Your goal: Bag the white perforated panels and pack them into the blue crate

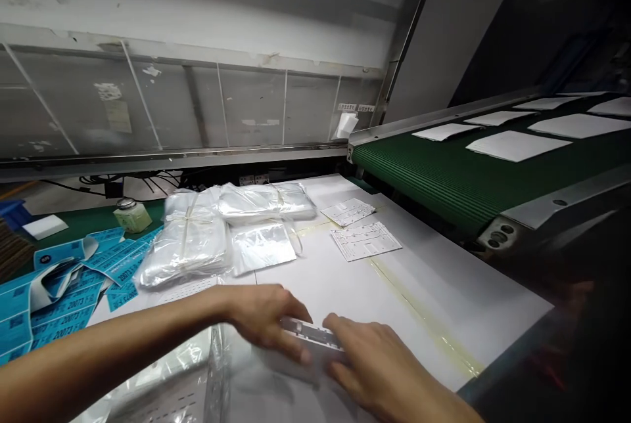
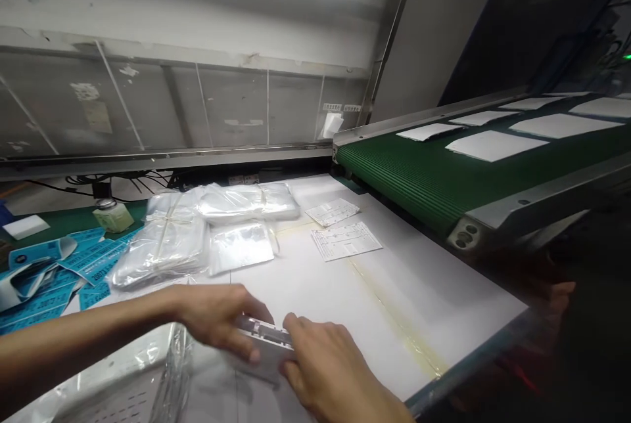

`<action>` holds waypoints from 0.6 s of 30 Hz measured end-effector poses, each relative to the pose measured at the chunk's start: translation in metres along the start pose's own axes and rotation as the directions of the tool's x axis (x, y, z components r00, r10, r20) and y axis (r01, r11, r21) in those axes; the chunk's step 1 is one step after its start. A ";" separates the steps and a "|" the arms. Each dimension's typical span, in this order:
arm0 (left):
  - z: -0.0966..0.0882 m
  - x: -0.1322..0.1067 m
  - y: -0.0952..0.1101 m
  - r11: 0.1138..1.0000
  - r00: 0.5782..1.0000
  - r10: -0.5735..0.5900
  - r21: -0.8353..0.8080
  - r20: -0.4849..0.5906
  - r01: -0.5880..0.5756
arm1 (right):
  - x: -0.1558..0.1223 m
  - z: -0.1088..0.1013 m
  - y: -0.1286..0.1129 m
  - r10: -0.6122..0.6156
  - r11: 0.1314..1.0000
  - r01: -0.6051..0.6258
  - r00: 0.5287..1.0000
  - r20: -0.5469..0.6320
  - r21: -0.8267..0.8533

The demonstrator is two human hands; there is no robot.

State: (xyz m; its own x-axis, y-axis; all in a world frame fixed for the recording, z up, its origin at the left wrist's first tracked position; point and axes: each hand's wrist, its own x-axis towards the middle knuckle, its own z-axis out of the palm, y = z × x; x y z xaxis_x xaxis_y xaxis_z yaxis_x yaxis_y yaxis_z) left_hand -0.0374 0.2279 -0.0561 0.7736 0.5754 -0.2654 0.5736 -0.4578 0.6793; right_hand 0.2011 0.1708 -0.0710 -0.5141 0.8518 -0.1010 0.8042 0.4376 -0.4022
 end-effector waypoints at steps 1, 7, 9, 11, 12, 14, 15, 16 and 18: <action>-0.007 0.002 -0.009 0.999 0.995 -0.033 -0.013 -0.089 0.032 | 0.000 -0.002 0.004 0.033 0.997 -0.034 0.999 0.019 0.068; -0.025 0.028 -0.080 0.947 0.789 -0.159 0.133 -0.594 0.291 | -0.020 0.015 0.057 0.472 0.663 -0.311 0.880 -0.058 0.681; -0.020 0.038 -0.094 0.937 0.778 -0.148 0.166 -0.611 0.309 | -0.026 0.022 0.064 0.547 0.521 -0.292 0.836 -0.051 0.802; -0.015 0.044 -0.099 0.933 0.767 -0.138 0.178 -0.626 0.313 | -0.032 0.023 0.063 0.540 0.410 -0.260 0.842 -0.003 0.874; -0.013 0.046 -0.101 0.934 0.760 -0.135 0.175 -0.635 0.312 | -0.034 0.022 0.062 0.533 0.355 -0.254 0.845 0.029 0.900; -0.013 0.045 -0.101 0.939 0.742 -0.135 0.155 -0.656 0.308 | -0.037 0.016 0.058 0.560 0.236 -0.273 0.823 0.100 0.933; -0.013 0.043 -0.101 0.942 0.730 -0.140 0.137 -0.669 0.306 | -0.038 0.013 0.056 0.582 0.177 -0.288 0.801 0.136 0.941; -0.014 0.041 -0.100 0.946 0.716 -0.150 0.112 -0.682 0.305 | -0.038 0.010 0.054 0.601 0.124 -0.297 0.782 0.167 0.947; -0.016 0.036 -0.100 0.952 0.678 -0.184 0.042 -0.712 0.303 | -0.035 0.007 0.051 0.616 0.060 -0.280 0.765 0.185 0.958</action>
State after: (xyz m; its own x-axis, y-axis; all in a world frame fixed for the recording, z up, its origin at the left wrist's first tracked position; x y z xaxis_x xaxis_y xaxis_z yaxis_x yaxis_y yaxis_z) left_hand -0.0715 0.3054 -0.1224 0.2271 0.9566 0.1827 0.7916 -0.2906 0.5374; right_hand 0.2575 0.1608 -0.0945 0.0468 0.8683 -0.4939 -0.0938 -0.4884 -0.8676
